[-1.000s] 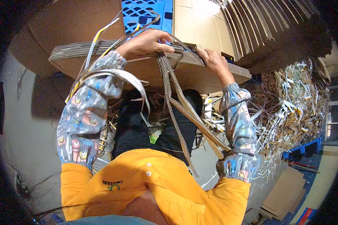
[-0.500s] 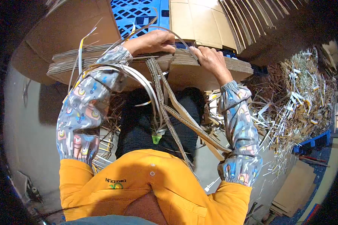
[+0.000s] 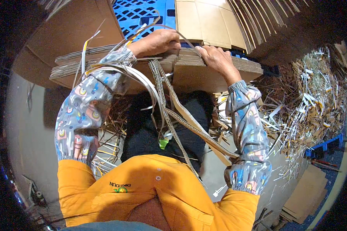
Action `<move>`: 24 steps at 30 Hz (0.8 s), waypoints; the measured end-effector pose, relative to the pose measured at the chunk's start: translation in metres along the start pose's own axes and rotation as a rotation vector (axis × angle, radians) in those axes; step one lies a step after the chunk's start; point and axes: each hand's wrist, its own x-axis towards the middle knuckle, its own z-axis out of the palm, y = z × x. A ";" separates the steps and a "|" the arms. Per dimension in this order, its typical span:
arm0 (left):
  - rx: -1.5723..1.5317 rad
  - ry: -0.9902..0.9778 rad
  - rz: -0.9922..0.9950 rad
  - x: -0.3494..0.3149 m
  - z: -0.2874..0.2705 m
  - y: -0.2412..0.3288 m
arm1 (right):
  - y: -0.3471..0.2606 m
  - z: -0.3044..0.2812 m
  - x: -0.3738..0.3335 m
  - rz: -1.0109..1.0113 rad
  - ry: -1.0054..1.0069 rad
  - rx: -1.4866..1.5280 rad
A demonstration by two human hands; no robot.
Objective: Cutting plastic straps and moving stacks of cardboard sheets onto a pallet.
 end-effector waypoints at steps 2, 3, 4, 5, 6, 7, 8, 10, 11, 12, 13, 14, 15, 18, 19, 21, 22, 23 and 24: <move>-0.055 -0.231 -0.108 -0.001 -0.007 0.003 | -0.006 -0.006 0.004 0.034 -0.101 0.015; -0.120 -0.274 -0.109 -0.003 -0.010 0.003 | -0.008 -0.010 0.004 0.079 -0.209 0.026; -0.185 -0.317 -0.110 -0.004 -0.013 0.003 | -0.007 -0.011 0.004 0.079 -0.203 0.024; -0.156 -0.350 -0.139 -0.003 -0.013 0.004 | -0.006 -0.010 0.004 0.053 -0.223 0.079; -0.165 -0.316 -0.113 -0.004 -0.013 0.004 | -0.009 -0.012 0.004 0.021 -0.244 0.135; -0.205 -0.301 -0.149 -0.005 -0.014 0.004 | -0.012 -0.012 0.001 0.033 -0.213 0.110; -0.246 -0.287 -0.185 -0.006 -0.013 0.003 | -0.014 -0.012 0.000 0.030 -0.210 0.109; -0.245 -0.272 -0.204 -0.004 -0.013 0.003 | -0.023 -0.019 -0.003 0.093 -0.232 0.001; -0.246 -0.258 -0.223 -0.003 -0.013 0.002 | -0.018 -0.015 -0.002 0.092 -0.219 0.010; -0.249 -0.263 -0.223 -0.003 -0.010 0.003 | -0.012 -0.013 -0.003 0.096 -0.223 0.013; -0.202 -0.168 -0.195 -0.003 -0.006 0.005 | -0.006 -0.011 -0.004 0.027 -0.181 -0.048; -0.154 -0.075 -0.167 -0.002 -0.004 0.006 | 0.000 -0.009 -0.004 -0.041 -0.140 -0.109; -0.028 0.022 -0.047 -0.005 -0.001 0.003 | -0.003 -0.012 -0.001 0.007 -0.190 -0.098; -0.076 0.153 -0.003 -0.009 0.001 0.001 | -0.012 -0.015 0.000 0.071 -0.180 -0.058; -0.253 0.217 -0.088 -0.011 -0.002 0.003 | -0.008 -0.006 -0.002 0.035 -0.037 0.011; -0.422 0.253 -0.261 -0.014 -0.008 0.006 | -0.007 -0.009 -0.002 0.044 -0.083 0.015; -0.507 0.265 -0.316 -0.016 -0.011 0.006 | -0.009 -0.011 0.000 0.046 -0.132 0.016; -0.622 0.287 -0.361 -0.019 -0.017 0.005 | -0.006 -0.007 0.004 0.046 -0.119 0.043; -0.685 0.296 -0.379 -0.021 -0.022 0.004 | -0.005 -0.006 0.003 0.047 -0.115 0.043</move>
